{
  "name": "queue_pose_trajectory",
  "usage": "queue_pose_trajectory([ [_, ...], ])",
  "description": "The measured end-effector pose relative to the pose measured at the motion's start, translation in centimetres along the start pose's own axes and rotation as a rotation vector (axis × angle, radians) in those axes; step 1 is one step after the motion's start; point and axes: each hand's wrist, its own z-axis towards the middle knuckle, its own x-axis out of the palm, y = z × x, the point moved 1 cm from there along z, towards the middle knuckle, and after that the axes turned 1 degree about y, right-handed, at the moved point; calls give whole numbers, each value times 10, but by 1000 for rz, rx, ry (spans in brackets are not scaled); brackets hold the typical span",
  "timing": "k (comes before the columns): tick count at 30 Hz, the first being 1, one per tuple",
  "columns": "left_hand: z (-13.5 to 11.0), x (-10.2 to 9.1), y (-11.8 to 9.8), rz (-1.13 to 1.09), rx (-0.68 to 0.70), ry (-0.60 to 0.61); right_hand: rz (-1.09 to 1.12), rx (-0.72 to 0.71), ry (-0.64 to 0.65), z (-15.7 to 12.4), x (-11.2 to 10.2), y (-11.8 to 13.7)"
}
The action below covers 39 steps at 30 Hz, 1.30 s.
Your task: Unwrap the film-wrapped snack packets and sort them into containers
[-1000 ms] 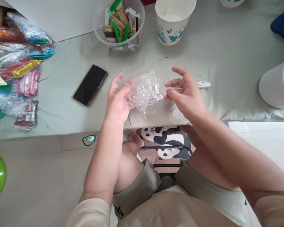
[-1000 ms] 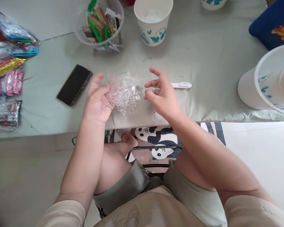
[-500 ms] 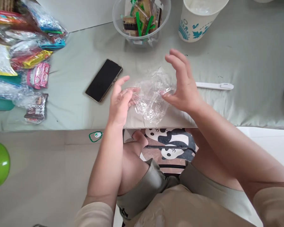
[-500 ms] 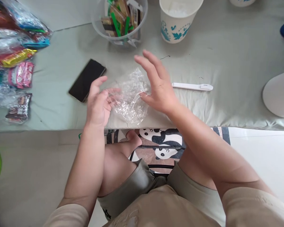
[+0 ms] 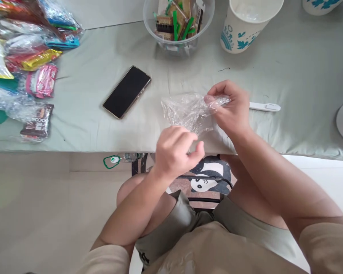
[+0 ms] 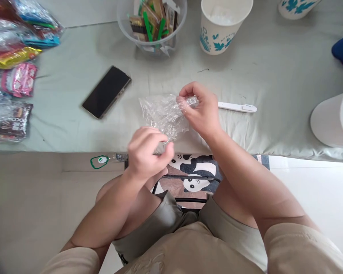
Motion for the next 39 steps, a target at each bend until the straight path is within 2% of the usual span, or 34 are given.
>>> queue_pose_trajectory([
  [2,-2,12,-12,89,-21,135,-13,-14,2,0,-1,0],
  [4,-4,22,-14,174,-85,217,-17,-5,-6,-1,-2,1],
  [9,-3,28,-12,188,-128,505,16,-7,25,-6,-8,5],
  [13,-4,24,-21,182,-116,573,18,-165,58,-11,-14,9],
  [15,-5,22,-24,175,-119,534,22,-214,42,-15,-16,11],
  [17,-6,20,-22,102,-140,406,36,-197,-7,-19,-17,14],
  [19,-5,17,-16,-40,-223,276,59,-177,-77,-23,-17,16],
  [22,-1,13,0,-308,-522,220,75,-261,-92,-28,-16,21],
  [26,4,7,24,-836,-1053,149,-14,-499,60,-36,-16,23],
  [28,6,2,35,-956,-1202,62,-59,-563,129,-40,-18,21],
  [31,5,-3,46,-869,-1217,23,-96,-571,218,-44,-21,15],
  [35,4,-3,45,-768,-1102,154,-71,-591,265,-45,-22,10],
  [39,6,-3,41,-876,-1155,211,-29,-445,240,-42,-21,12],
])
